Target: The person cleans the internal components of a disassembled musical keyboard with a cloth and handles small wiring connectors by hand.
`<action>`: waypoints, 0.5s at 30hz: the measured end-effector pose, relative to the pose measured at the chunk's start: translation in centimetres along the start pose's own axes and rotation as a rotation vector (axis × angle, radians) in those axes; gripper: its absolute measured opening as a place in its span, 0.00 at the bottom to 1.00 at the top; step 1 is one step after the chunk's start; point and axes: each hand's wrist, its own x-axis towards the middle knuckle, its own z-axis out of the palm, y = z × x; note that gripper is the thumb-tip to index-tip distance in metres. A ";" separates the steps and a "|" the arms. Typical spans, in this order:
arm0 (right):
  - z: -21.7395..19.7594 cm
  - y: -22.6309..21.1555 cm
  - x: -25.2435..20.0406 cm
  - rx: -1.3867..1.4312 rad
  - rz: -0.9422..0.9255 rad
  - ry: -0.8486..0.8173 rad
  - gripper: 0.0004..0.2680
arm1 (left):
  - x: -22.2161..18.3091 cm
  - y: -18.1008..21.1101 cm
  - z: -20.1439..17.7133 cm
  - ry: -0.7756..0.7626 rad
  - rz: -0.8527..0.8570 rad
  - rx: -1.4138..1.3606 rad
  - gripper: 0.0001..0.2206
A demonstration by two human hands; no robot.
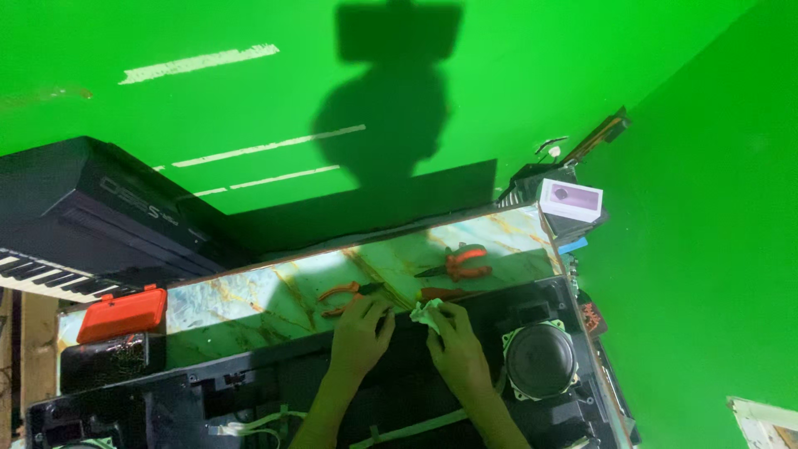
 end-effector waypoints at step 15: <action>2.9 -2.6 -0.1 0.046 -0.080 0.016 0.11 | -1.0 -0.6 0.4 -0.016 0.044 0.038 0.10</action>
